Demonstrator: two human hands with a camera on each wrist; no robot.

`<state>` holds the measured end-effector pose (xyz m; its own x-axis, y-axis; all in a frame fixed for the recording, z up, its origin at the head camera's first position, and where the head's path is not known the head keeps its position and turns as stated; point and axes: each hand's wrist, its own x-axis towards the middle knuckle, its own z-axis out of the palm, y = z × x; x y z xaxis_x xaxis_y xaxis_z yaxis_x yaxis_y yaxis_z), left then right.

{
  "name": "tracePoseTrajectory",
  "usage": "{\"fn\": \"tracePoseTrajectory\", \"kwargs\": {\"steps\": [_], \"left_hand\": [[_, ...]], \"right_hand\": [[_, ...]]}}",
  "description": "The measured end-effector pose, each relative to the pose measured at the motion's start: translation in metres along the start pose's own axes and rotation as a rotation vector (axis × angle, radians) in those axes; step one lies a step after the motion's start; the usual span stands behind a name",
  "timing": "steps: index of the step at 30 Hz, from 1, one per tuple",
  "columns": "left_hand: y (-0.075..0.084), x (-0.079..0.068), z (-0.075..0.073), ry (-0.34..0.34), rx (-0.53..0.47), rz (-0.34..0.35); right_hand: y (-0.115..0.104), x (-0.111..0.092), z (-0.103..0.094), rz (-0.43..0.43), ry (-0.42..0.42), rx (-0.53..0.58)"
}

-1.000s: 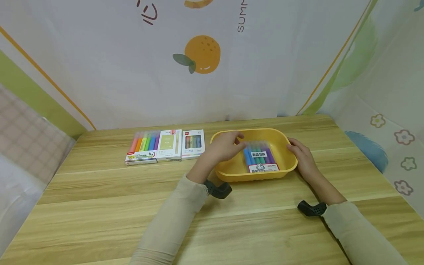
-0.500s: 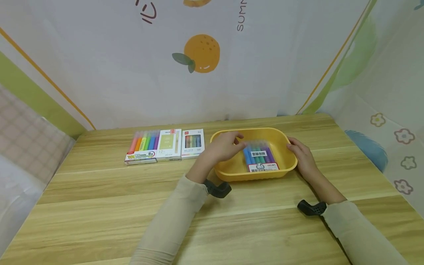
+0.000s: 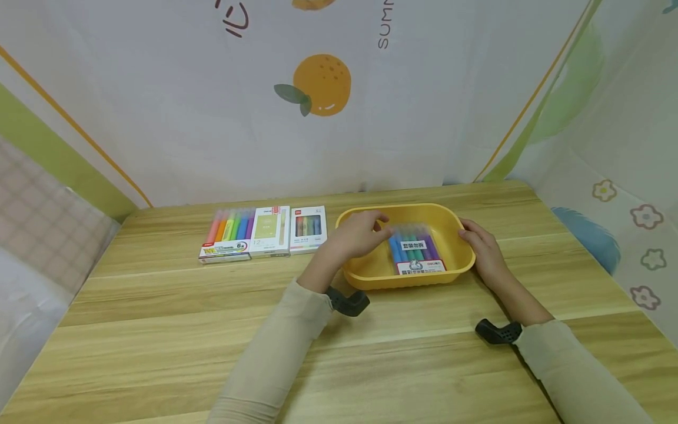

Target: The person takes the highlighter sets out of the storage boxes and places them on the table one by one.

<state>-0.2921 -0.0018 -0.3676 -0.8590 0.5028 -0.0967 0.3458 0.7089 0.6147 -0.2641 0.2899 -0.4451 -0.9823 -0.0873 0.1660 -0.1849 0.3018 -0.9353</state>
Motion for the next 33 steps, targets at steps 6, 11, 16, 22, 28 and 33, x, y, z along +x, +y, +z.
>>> {"fn": "tracePoseTrajectory", "kwargs": {"steps": [6,11,16,22,28,33], "left_hand": [[-0.0002,-0.0005,0.0003,-0.004,0.000,-0.011],[0.0003,-0.0009,-0.0001,-0.005,0.001,-0.010],[0.0002,-0.0012,-0.0001,-0.008,0.001,-0.012],[-0.0012,-0.0007,0.0005,-0.015,0.009,-0.007],[-0.0023,-0.0002,0.0007,-0.016,-0.001,-0.014],[-0.0023,-0.0003,0.0002,-0.019,-0.002,-0.019]], "right_hand": [[-0.0005,-0.0002,0.0000,-0.002,-0.005,0.007],[0.0003,0.0001,-0.0006,-0.006,-0.002,0.007],[0.0011,0.0003,-0.0009,-0.006,-0.003,-0.002],[0.0006,0.0000,-0.0010,0.005,-0.003,0.003],[0.0014,0.0007,-0.0005,0.000,-0.004,0.000],[0.0018,0.0008,-0.0004,-0.002,-0.002,0.000]]}}
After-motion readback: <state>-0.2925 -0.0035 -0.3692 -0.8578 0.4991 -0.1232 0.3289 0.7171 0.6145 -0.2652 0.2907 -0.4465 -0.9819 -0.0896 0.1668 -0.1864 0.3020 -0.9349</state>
